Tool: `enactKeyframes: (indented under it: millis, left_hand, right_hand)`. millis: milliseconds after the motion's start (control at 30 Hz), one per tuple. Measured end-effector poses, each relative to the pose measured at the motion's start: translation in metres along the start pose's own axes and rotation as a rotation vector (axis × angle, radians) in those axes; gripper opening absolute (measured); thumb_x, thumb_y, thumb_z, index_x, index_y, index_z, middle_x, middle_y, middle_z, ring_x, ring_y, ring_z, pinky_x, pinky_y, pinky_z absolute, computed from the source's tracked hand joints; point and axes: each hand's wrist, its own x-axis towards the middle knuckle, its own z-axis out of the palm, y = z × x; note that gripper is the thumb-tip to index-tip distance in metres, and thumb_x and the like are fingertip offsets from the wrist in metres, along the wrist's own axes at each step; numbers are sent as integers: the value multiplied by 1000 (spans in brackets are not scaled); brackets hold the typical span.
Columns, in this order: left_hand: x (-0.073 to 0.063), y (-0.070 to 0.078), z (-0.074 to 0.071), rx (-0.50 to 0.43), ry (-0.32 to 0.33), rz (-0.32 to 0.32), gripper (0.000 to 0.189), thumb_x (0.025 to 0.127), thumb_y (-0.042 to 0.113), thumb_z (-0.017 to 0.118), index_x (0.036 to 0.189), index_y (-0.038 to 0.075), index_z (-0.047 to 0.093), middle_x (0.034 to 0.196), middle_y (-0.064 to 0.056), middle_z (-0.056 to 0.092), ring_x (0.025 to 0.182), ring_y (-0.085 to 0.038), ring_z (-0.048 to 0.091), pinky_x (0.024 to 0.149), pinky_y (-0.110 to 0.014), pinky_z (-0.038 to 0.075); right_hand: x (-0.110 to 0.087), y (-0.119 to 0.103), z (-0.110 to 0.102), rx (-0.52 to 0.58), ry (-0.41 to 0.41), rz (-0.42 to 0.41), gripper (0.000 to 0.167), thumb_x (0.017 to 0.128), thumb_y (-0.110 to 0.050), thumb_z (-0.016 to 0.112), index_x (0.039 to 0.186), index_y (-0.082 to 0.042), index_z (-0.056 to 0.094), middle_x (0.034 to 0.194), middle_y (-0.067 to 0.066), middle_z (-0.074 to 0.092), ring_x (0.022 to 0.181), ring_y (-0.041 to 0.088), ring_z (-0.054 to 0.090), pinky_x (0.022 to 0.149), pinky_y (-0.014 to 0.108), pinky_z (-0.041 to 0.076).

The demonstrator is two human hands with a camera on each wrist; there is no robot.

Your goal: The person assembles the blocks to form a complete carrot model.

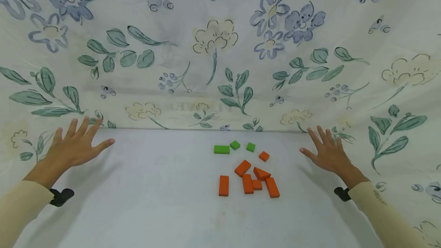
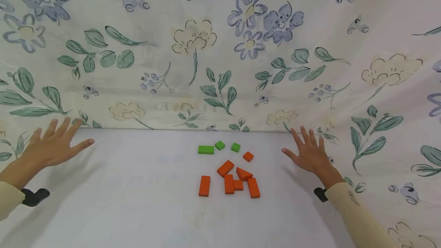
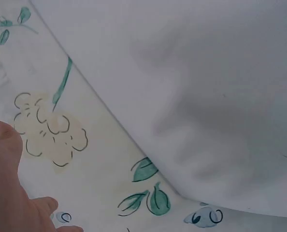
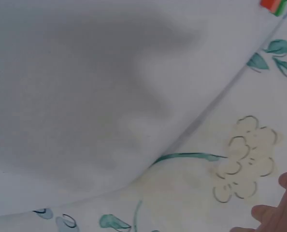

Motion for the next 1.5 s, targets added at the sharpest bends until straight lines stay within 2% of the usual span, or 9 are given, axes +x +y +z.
enactKeyframes:
  millis: [200,367,500,700,967,1267,1500]
  left_hand:
    - [2,11,-6,5,6,19,104,92,76,40,160,6,3,158,-39,1,144,-62,-5,107,-80,-2]
    - [1,31,-11,50,35,70,100,94,73,40,158,1,13,155,-41,17,141,-63,15,105,-80,15]
    - [0,47,-10,62,45,94,96,95,71,42,157,1,19,149,-39,29,134,-62,26,99,-81,25]
    - [-2,66,-7,66,25,109,91,95,65,49,156,3,24,146,-37,35,134,-60,29,103,-78,25]
    - [-2,88,-2,35,38,185,75,97,46,60,153,3,33,147,-32,38,135,-55,32,104,-75,30]
    - [-2,128,0,-21,16,243,68,98,39,62,152,6,38,152,-27,39,140,-50,33,107,-70,32]
    - [-7,157,6,-65,13,315,63,97,36,63,149,7,43,151,-23,43,141,-45,36,109,-67,33]
  right_hand:
    - [-5,-14,-7,31,10,-7,91,95,-67,47,160,-10,16,163,31,11,146,59,11,108,81,8]
    - [-7,-28,-14,63,15,-23,90,96,-64,50,158,-7,19,162,32,14,145,60,13,107,81,11]
    - [-7,-43,-21,90,33,-37,89,95,-60,55,157,-5,23,160,32,20,143,60,19,108,78,17]
    - [-7,-68,-24,101,45,-73,86,93,-57,61,155,-6,29,158,31,26,141,56,29,108,73,27]
    - [-8,-95,-27,161,63,-116,86,92,-53,65,154,-5,31,155,30,32,137,54,37,103,72,35]
    - [-10,-126,-22,193,75,-180,84,91,-47,70,152,-4,34,151,24,42,128,45,49,101,64,44]
    - [-9,-154,-17,251,53,-198,81,89,-47,72,147,0,41,144,23,51,122,41,55,99,63,45]
